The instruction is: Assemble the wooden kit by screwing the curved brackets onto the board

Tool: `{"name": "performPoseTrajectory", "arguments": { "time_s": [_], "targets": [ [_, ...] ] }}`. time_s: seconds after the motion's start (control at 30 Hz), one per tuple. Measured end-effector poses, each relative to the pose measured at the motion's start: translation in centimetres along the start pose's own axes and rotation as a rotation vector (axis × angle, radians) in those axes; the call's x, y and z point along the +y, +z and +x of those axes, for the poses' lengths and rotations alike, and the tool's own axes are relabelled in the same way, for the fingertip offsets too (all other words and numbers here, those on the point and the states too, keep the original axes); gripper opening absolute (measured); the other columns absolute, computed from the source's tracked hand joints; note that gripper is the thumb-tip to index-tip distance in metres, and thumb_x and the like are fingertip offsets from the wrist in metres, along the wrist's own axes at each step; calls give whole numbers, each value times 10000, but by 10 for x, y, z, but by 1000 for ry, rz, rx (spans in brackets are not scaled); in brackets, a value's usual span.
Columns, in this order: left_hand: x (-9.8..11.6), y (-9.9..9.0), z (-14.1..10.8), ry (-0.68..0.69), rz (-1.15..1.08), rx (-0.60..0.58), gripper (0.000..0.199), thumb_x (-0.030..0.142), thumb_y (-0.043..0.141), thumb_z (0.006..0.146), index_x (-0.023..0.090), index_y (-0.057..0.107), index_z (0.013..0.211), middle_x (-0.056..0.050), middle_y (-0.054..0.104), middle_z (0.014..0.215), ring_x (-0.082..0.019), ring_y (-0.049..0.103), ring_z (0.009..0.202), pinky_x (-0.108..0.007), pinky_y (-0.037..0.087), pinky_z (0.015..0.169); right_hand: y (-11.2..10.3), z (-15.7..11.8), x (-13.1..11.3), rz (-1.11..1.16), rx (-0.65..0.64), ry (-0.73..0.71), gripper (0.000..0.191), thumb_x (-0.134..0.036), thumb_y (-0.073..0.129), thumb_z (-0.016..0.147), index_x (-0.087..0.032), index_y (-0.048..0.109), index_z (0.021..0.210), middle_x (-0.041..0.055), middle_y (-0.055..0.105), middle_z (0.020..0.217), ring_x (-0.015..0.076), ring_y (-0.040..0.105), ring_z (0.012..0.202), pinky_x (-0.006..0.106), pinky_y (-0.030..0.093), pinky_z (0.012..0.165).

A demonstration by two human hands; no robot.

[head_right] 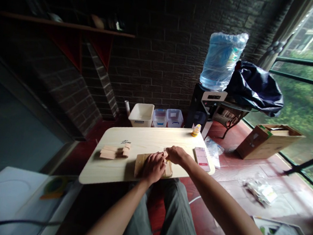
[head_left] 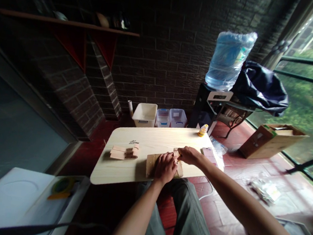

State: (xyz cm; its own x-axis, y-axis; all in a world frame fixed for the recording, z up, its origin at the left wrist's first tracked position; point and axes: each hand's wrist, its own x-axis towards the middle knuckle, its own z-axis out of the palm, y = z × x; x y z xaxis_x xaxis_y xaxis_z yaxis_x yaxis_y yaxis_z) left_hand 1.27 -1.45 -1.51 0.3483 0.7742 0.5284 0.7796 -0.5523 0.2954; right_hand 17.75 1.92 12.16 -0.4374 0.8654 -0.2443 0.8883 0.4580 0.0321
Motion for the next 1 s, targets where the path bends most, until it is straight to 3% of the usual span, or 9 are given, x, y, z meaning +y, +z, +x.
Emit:
{"name": "performPoseTrajectory", "arguments": {
  "time_s": [0.23,0.4,0.6,0.7,0.77,0.83,0.93,1.0],
  "targets": [
    [-3,4,0,-7,17,-28,365,261,504,948,274,552,1310,-71,567,1421,-279,463,1367,-529,323,1205,2,-9,-7,-25,2,147,497,-510,501,1003,-86,733,1120,236,749,1048,311,745,970,347,551,783],
    [-2,1,1,-11,12,-30,355,277,499,951,294,576,1297,-55,576,1422,-276,474,1357,-529,325,1200,2,-28,-20,-26,48,197,449,-493,495,1005,-118,718,1111,215,747,1037,333,742,958,369,535,762],
    [-1,1,0,-22,-12,-6,393,240,490,931,288,600,1305,-51,586,1426,-280,474,1369,-530,330,1201,11,-59,-10,145,225,327,365,-482,484,1000,-166,667,1010,160,756,924,286,734,857,312,471,693],
    [-1,2,0,-43,-20,-18,396,251,487,932,309,597,1307,-36,582,1433,-273,470,1367,-539,320,1205,36,-68,5,455,428,332,343,-460,430,1006,-179,624,1030,120,749,890,238,717,793,286,476,667],
    [-1,2,1,-47,-28,-35,399,247,492,932,323,590,1310,-26,576,1440,-264,463,1372,-538,317,1206,64,-69,13,725,525,404,347,-390,355,1002,-178,542,1203,86,741,891,206,709,704,280,501,624],
    [-1,2,1,-48,-30,-48,407,233,504,925,331,586,1312,-22,570,1445,-257,454,1380,-536,318,1208,95,-65,18,895,568,486,370,-338,322,970,-176,488,1259,79,737,910,202,718,681,287,520,600],
    [0,2,1,-49,-22,-55,418,224,511,926,336,577,1324,-18,558,1456,-253,439,1396,-540,315,1214,135,-52,22,948,550,499,339,-301,301,945,-176,549,1140,107,735,975,225,745,775,283,523,582],
    [0,2,2,-45,-11,-59,422,221,511,928,337,573,1330,-18,554,1460,-251,435,1401,-539,315,1218,152,-41,24,824,520,478,354,-261,287,942,-176,607,1067,118,740,1023,233,742,883,309,549,689]
  ]
}}
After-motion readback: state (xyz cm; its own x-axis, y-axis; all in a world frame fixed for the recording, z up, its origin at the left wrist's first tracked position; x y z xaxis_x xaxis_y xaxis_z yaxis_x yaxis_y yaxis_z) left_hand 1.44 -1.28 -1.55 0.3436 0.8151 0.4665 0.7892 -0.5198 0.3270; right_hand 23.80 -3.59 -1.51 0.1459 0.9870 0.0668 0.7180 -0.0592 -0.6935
